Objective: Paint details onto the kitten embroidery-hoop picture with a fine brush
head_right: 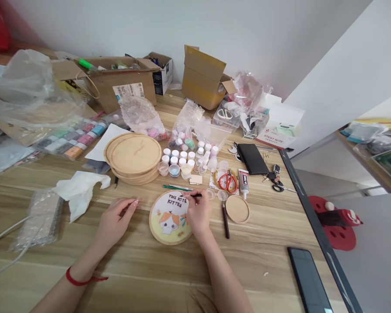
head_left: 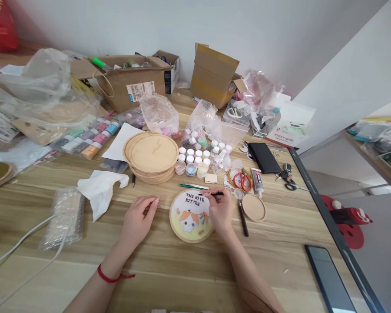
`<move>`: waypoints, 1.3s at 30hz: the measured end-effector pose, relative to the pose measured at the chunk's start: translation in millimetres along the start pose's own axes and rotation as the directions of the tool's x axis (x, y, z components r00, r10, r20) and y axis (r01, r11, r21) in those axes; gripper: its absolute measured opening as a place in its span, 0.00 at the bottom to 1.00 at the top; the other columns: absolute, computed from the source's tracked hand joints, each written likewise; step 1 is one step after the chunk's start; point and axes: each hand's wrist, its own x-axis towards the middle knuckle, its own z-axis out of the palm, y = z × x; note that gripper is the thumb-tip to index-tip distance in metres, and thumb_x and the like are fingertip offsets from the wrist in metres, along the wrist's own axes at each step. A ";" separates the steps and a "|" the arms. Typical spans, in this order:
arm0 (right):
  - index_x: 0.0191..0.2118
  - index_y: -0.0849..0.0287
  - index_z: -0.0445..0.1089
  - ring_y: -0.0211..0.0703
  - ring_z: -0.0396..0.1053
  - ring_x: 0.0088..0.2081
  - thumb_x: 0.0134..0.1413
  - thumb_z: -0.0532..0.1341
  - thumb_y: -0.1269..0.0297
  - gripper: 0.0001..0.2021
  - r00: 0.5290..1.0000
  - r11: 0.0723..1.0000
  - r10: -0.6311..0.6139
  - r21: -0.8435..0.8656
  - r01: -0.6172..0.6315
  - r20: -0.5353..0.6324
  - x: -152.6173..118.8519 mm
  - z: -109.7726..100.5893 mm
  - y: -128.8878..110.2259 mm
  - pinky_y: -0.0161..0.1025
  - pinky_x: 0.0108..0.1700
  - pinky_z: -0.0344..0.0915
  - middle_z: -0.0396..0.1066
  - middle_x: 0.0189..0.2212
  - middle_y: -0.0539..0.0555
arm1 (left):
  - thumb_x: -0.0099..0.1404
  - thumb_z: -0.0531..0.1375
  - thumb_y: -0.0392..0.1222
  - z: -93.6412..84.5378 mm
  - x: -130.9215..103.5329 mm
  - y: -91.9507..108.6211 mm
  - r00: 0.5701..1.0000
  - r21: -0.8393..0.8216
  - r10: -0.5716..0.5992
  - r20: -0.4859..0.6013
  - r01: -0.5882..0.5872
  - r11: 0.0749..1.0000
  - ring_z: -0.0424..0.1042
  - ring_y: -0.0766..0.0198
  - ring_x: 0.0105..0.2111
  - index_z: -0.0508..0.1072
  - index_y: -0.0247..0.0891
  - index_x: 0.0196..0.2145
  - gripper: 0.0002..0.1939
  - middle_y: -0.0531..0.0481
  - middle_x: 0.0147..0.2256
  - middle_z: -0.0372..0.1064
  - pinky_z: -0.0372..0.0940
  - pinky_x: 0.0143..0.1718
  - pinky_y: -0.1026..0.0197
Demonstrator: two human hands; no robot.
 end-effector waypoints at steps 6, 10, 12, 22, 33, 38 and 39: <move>0.32 0.53 0.58 0.48 0.77 0.30 0.47 0.67 0.59 0.15 0.999 0.999 -0.006 0.034 0.007 -0.040 1.3 -5.5 -14.0 0.39 0.27 0.68 0.79 0.28 0.54 | 0.70 0.53 0.51 1.5 0.1 -2.6 1.000 0.006 0.008 0.003 -0.008 1.000 0.73 0.58 0.37 0.76 0.37 0.37 0.17 0.45 0.36 0.77 0.67 0.40 0.57; 0.32 0.53 0.58 0.44 0.75 0.25 0.45 0.68 0.60 0.16 0.994 0.999 -0.052 -0.007 0.052 -0.100 10.3 -17.8 -29.1 0.35 0.22 0.63 0.77 0.25 0.52 | 0.71 0.53 0.49 2.0 -0.4 -4.2 1.000 0.009 0.028 -0.002 -0.028 1.000 0.73 0.59 0.37 0.76 0.37 0.37 0.16 0.45 0.37 0.77 0.67 0.39 0.58; 0.32 0.53 0.57 0.44 0.75 0.25 0.44 0.67 0.61 0.16 0.986 0.994 -0.107 -0.012 0.107 -0.129 20.0 -25.8 -36.2 0.35 0.23 0.65 0.78 0.26 0.51 | 0.71 0.53 0.48 1.9 -0.8 -4.6 0.999 0.014 0.037 -0.003 -0.037 0.999 0.73 0.59 0.37 0.76 0.37 0.38 0.16 0.46 0.36 0.77 0.67 0.39 0.58; 0.33 0.53 0.59 0.49 0.78 0.36 0.48 0.62 0.61 0.09 0.934 0.906 -0.291 -0.374 0.200 -0.205 76.7 -52.6 -27.1 0.44 0.39 0.71 0.77 0.29 0.55 | 0.71 0.53 0.48 1.9 -0.7 -3.0 0.997 0.036 0.076 -0.012 -0.075 0.997 0.73 0.58 0.36 0.77 0.38 0.37 0.16 0.47 0.35 0.77 0.67 0.41 0.58; 0.32 0.54 0.63 0.49 0.76 0.34 0.48 0.60 0.64 0.05 0.969 0.823 -0.248 -0.530 0.203 -0.014 100.9 -63.1 -9.8 0.46 0.41 0.69 0.79 0.32 0.56 | 0.70 0.53 0.50 2.6 -0.7 -4.6 0.999 0.040 0.052 -0.002 -0.052 0.998 0.73 0.58 0.37 0.77 0.38 0.37 0.16 0.46 0.35 0.77 0.67 0.41 0.57; 0.33 0.54 0.65 0.49 0.76 0.36 0.47 0.59 0.67 0.05 0.969 0.791 -0.233 -0.565 0.235 0.077 101.4 -69.5 -17.9 0.47 0.43 0.68 0.79 0.33 0.55 | 0.71 0.53 0.49 3.0 -1.0 -4.0 0.998 0.042 0.057 0.009 -0.058 0.997 0.72 0.58 0.37 0.76 0.38 0.37 0.16 0.47 0.35 0.77 0.66 0.41 0.57; 0.34 0.54 0.66 0.49 0.76 0.37 0.47 0.58 0.68 0.06 0.969 0.787 -0.230 -0.568 0.240 0.090 101.1 -71.2 -19.4 0.47 0.44 0.68 0.79 0.32 0.54 | 0.71 0.53 0.49 2.9 -0.9 -3.8 0.998 0.042 0.058 0.011 -0.058 0.997 0.72 0.58 0.37 0.76 0.38 0.37 0.15 0.47 0.35 0.77 0.66 0.41 0.57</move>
